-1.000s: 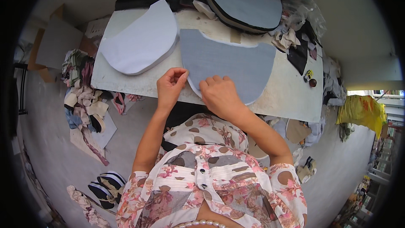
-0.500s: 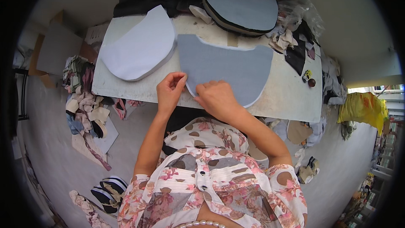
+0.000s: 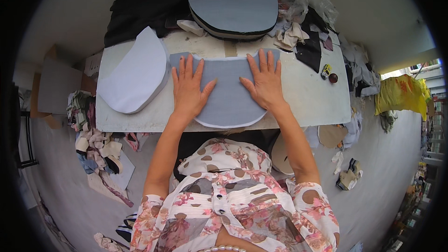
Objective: The person places light blue fabric pieces onto a white work surface, then layers black fabric pieces on top, smoothing and aligning them by hand. The person handles the pieces one at a time, repeatedly adjusting their positions.
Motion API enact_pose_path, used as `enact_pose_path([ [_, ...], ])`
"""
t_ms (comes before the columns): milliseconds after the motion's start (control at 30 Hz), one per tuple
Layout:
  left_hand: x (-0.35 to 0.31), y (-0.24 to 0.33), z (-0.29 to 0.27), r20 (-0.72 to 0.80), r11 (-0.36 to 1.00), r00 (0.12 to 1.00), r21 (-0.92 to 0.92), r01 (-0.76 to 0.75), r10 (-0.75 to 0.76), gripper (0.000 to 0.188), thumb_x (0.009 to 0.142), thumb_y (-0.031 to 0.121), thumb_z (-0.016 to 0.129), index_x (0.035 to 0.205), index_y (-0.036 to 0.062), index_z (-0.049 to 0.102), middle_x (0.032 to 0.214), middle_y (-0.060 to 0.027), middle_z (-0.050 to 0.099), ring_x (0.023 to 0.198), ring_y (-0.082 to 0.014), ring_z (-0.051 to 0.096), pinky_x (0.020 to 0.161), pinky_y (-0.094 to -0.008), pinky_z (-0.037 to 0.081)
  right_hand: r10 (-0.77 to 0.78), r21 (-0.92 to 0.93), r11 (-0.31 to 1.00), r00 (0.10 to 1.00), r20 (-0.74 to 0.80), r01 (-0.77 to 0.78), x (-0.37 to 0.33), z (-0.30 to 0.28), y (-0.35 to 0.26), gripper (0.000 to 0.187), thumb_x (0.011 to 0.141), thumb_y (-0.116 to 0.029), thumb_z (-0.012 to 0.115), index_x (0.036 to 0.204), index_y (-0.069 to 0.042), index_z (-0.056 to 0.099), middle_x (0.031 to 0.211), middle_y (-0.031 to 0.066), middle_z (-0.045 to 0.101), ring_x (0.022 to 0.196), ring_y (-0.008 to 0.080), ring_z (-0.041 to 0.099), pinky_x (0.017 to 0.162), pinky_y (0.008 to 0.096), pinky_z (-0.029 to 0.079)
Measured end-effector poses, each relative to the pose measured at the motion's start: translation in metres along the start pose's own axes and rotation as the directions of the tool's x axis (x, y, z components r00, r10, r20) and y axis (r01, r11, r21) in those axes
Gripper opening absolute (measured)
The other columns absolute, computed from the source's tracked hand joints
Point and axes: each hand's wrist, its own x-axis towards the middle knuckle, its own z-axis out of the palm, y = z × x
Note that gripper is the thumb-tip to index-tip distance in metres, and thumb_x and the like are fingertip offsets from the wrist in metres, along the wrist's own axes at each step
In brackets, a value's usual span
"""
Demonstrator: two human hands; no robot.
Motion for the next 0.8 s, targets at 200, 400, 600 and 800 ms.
enact_pose_path([
  [200,0.004,0.001,-0.002,0.059,0.998,0.998,0.063,-0.021,0.017,0.068,0.089,0.048,0.058,0.143,0.0091,0.043,0.154,-0.0204,0.025,0.145,-0.0381,0.013,0.116,-0.0533,0.006,0.014,0.053,0.999,1.000,-0.027,-0.013,-0.003,0.000,0.000,0.066,0.091,-0.048,0.054,0.145,-0.014,0.039,0.154,0.0202,0.023,0.143,0.0412,0.014,0.114,0.0570,0.009],
  [400,0.000,-0.006,0.000,-0.031,0.999,0.998,-0.025,-0.046,0.046,0.066,0.090,0.048,0.058,0.142,0.0100,0.044,0.152,-0.0204,0.027,0.144,-0.0383,0.015,0.115,-0.0541,0.009,0.011,0.037,0.999,0.999,-0.042,-0.010,0.001,-0.005,-0.001,0.062,0.091,-0.045,0.056,0.141,-0.011,0.044,0.152,0.0195,0.028,0.142,0.0398,0.018,0.113,0.0582,0.011],
  [600,-0.038,-0.028,-0.026,-0.463,0.872,0.857,-0.489,-0.036,-0.225,0.040,0.093,0.030,0.059,0.126,0.0068,0.057,0.134,-0.0137,0.053,0.134,-0.0344,0.039,0.111,-0.0468,0.028,-0.012,0.483,0.857,0.945,-0.328,0.178,0.044,-0.050,-0.088,0.018,0.081,-0.012,0.070,0.097,-0.005,0.066,0.095,0.0110,0.066,0.092,0.0279,0.063,0.081,0.0396,0.048],
  [800,-0.091,-0.082,-0.059,-0.568,0.702,0.501,-0.702,0.119,-0.653,0.022,0.098,0.014,0.052,0.112,0.0002,0.062,0.106,-0.0082,0.067,0.107,-0.0167,0.058,0.097,-0.0325,0.042,-0.470,0.704,0.549,0.863,-0.185,0.450,0.098,0.008,-0.240,0.019,0.078,-0.017,0.075,0.090,-0.005,0.068,0.081,0.0078,0.066,0.078,0.0225,0.063,0.067,0.0333,0.050],
])
